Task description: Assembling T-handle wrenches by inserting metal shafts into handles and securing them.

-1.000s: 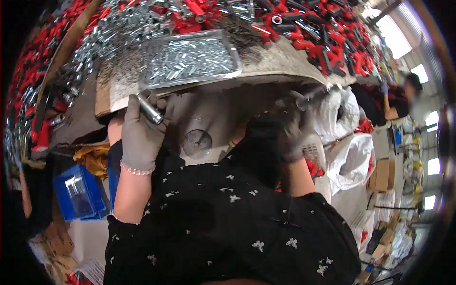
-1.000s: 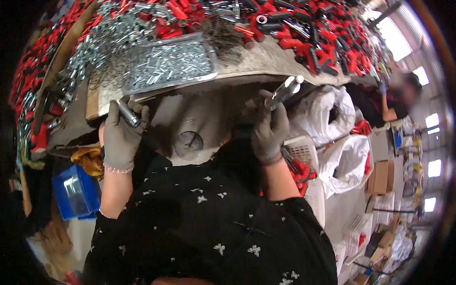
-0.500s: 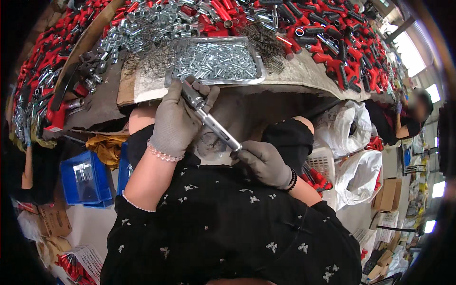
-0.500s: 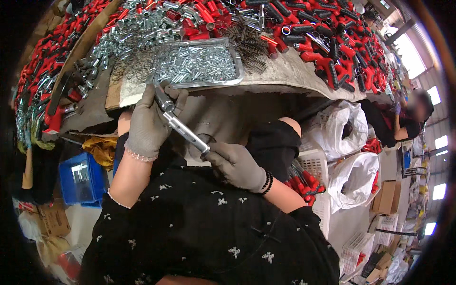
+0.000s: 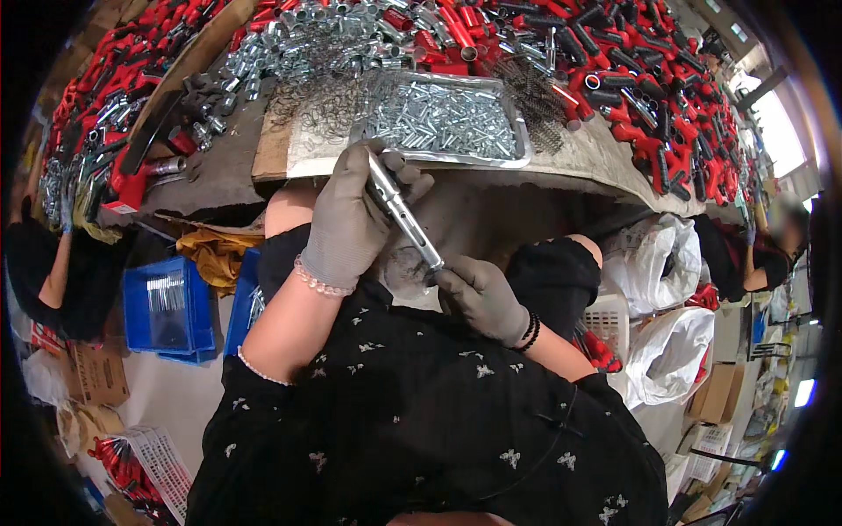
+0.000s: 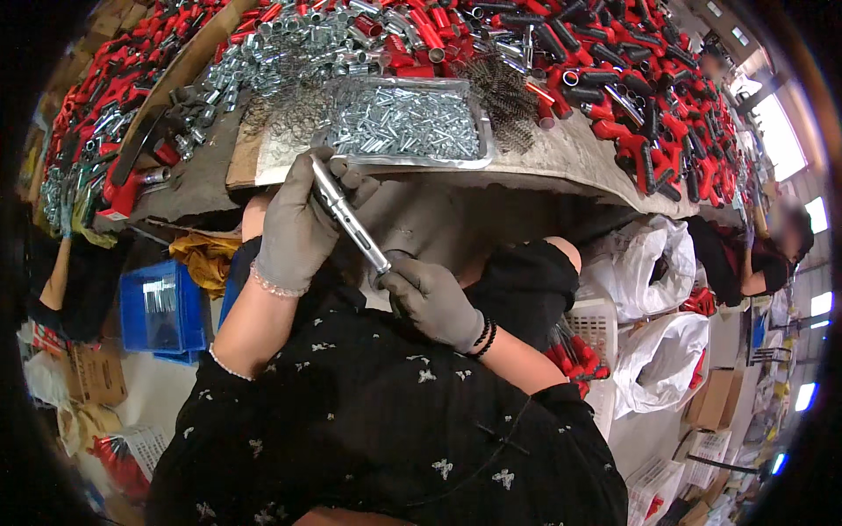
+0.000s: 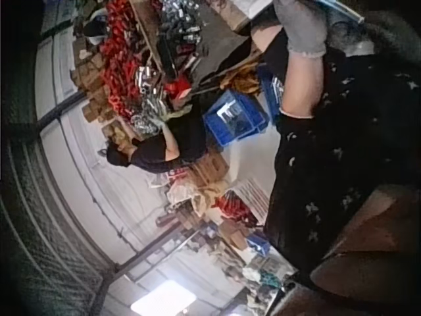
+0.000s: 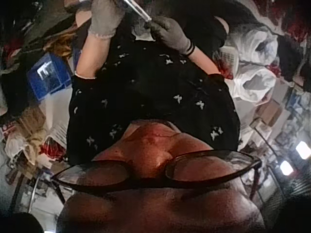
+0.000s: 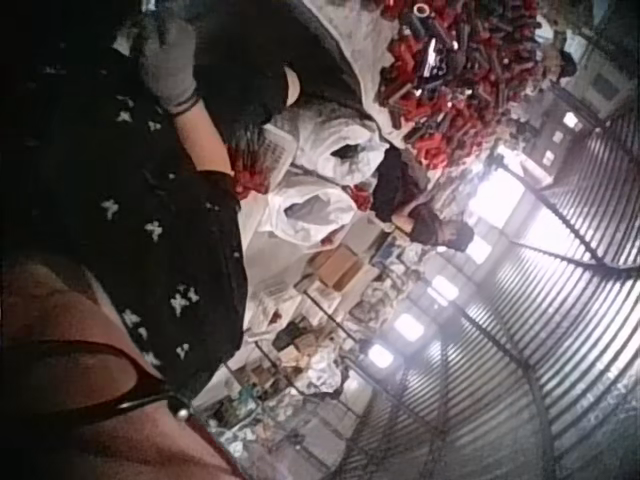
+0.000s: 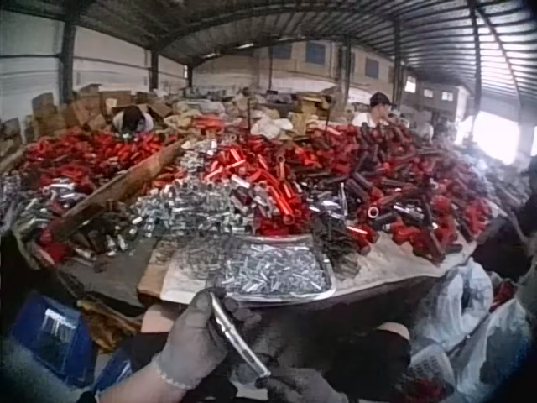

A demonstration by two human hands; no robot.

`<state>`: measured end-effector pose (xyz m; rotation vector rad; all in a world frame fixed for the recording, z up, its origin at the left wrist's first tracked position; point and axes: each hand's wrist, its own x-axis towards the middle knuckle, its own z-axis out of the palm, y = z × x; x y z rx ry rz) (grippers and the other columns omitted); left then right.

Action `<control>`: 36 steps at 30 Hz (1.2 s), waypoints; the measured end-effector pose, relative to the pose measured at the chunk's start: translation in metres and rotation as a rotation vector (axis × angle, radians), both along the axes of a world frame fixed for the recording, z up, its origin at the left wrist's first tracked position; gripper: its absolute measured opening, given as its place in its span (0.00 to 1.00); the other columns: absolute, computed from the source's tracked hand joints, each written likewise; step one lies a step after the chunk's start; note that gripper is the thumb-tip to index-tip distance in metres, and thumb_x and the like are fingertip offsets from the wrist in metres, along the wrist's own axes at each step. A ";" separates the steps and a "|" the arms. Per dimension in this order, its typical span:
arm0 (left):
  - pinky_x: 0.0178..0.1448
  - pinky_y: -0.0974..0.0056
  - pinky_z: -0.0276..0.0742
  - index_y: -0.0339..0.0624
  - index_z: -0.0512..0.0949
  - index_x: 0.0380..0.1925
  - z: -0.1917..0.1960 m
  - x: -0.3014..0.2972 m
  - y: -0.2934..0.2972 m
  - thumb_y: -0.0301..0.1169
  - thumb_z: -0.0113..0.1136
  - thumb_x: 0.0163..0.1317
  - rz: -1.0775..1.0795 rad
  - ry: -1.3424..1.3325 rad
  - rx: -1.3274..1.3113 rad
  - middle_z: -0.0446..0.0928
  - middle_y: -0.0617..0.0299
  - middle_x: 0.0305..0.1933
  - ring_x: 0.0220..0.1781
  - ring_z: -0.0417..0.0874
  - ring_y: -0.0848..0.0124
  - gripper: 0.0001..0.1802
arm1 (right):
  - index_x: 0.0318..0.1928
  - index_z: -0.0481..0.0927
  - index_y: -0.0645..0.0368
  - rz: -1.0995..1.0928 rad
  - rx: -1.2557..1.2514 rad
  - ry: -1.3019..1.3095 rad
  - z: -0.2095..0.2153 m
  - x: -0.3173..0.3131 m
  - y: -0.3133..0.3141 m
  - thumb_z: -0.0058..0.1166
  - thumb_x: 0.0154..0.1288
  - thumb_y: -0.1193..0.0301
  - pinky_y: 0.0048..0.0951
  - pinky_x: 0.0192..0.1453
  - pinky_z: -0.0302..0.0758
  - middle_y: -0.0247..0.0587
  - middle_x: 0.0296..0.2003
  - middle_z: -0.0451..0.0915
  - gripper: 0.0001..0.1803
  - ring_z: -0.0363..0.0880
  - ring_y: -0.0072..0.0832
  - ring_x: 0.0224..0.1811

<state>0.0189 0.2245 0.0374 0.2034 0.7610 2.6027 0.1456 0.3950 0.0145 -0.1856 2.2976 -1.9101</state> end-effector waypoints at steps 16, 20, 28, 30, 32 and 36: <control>0.57 0.63 0.78 0.36 0.71 0.61 0.020 -0.010 -0.076 0.15 0.71 0.45 0.001 0.611 -0.953 0.79 0.56 0.51 0.52 0.82 0.68 0.38 | 0.40 0.82 0.63 0.050 0.347 0.055 0.042 -0.017 0.023 0.52 0.70 0.71 0.36 0.33 0.72 0.49 0.26 0.78 0.09 0.78 0.40 0.27; 0.53 0.69 0.78 0.36 0.77 0.50 0.017 -0.022 -0.094 0.20 0.76 0.47 -0.018 0.646 -0.866 0.82 0.63 0.47 0.48 0.82 0.75 0.28 | 0.39 0.82 0.63 0.064 0.278 0.088 0.035 -0.017 0.025 0.52 0.70 0.70 0.35 0.34 0.73 0.49 0.27 0.78 0.09 0.80 0.39 0.27; 0.48 0.66 0.75 0.38 0.82 0.40 0.018 -0.033 -0.109 0.23 0.79 0.40 0.041 0.904 -0.981 0.78 0.60 0.41 0.44 0.80 0.70 0.23 | 0.39 0.82 0.64 0.114 0.300 0.125 0.028 -0.019 0.023 0.52 0.72 0.70 0.36 0.33 0.74 0.49 0.26 0.79 0.10 0.81 0.39 0.27; 0.49 0.67 0.75 0.38 0.81 0.42 0.022 -0.031 -0.110 0.23 0.79 0.39 0.007 0.856 -1.011 0.79 0.60 0.42 0.44 0.80 0.71 0.25 | 0.39 0.81 0.64 0.113 0.307 0.159 0.026 -0.020 0.021 0.51 0.72 0.70 0.36 0.33 0.74 0.50 0.27 0.79 0.10 0.81 0.39 0.27; 0.49 0.67 0.76 0.38 0.81 0.44 0.020 -0.029 -0.107 0.23 0.79 0.39 -0.031 0.806 -1.039 0.79 0.61 0.42 0.45 0.80 0.71 0.28 | 0.39 0.81 0.64 0.112 0.313 0.190 0.023 -0.024 0.019 0.51 0.72 0.70 0.37 0.33 0.74 0.50 0.27 0.79 0.10 0.81 0.39 0.27; 0.49 0.68 0.78 0.35 0.74 0.54 0.028 -0.010 -0.078 0.21 0.78 0.39 -0.109 0.483 -0.895 0.82 0.58 0.41 0.41 0.83 0.72 0.37 | 0.39 0.81 0.63 0.174 0.212 0.108 0.028 -0.037 -0.003 0.50 0.73 0.68 0.33 0.29 0.70 0.43 0.23 0.75 0.11 0.76 0.31 0.23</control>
